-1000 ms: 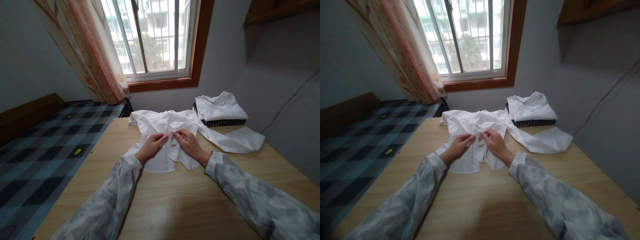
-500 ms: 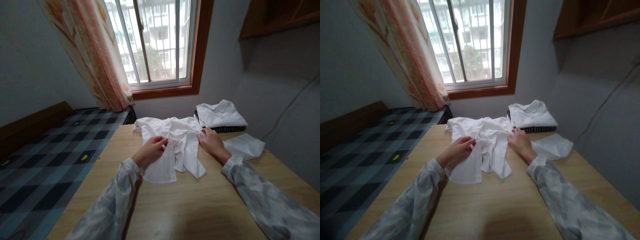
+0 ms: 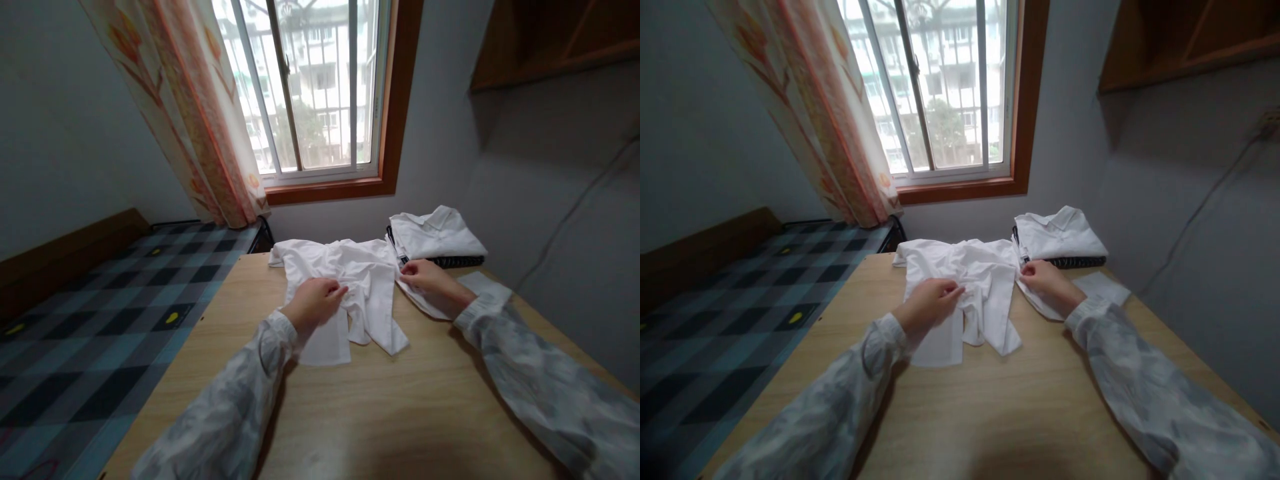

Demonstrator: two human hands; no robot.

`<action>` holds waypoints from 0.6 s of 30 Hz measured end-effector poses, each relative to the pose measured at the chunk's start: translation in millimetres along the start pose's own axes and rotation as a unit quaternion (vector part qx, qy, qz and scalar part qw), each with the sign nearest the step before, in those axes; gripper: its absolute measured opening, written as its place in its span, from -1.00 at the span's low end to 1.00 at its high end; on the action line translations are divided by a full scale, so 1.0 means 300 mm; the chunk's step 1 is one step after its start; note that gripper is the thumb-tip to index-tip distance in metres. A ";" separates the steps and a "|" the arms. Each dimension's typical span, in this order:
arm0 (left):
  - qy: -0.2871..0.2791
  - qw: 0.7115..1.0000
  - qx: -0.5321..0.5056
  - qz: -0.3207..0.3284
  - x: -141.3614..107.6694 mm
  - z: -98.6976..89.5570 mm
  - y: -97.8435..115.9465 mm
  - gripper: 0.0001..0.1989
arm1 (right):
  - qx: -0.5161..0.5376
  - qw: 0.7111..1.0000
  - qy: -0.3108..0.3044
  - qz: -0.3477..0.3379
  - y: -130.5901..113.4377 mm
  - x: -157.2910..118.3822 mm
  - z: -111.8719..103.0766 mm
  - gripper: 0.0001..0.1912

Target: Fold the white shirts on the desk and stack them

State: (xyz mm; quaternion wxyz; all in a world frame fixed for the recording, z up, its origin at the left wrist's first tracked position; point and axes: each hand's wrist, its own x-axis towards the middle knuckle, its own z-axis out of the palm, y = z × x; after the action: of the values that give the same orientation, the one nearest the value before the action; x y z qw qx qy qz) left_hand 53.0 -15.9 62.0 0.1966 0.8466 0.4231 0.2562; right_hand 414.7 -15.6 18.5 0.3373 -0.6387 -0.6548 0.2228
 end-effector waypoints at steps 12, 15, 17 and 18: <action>-0.069 0.996 -0.005 -0.054 0.132 0.119 -0.015 -0.72 | 0.350 0.901 -0.256 -0.008 -0.170 0.020 0.207 -0.57; -0.067 0.997 0.025 -0.029 0.098 0.109 -0.026 -0.89 | 0.257 0.945 -0.196 -0.052 -0.123 0.045 0.206 -0.70; -0.096 0.995 0.016 0.000 0.083 0.074 -0.042 -0.88 | 0.160 0.980 -0.077 -0.089 -0.088 0.075 0.205 -0.71; -0.128 0.992 0.001 0.015 0.078 0.050 -0.053 -0.89 | 0.112 0.988 -0.020 -0.107 -0.072 0.091 0.205 -0.67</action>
State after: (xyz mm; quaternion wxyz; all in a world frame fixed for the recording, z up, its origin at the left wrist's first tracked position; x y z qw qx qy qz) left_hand 64.1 10.5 47.7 0.2445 0.8787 0.3823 0.1481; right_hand 356.4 18.1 -3.1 0.4156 -0.5185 -0.6970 0.2695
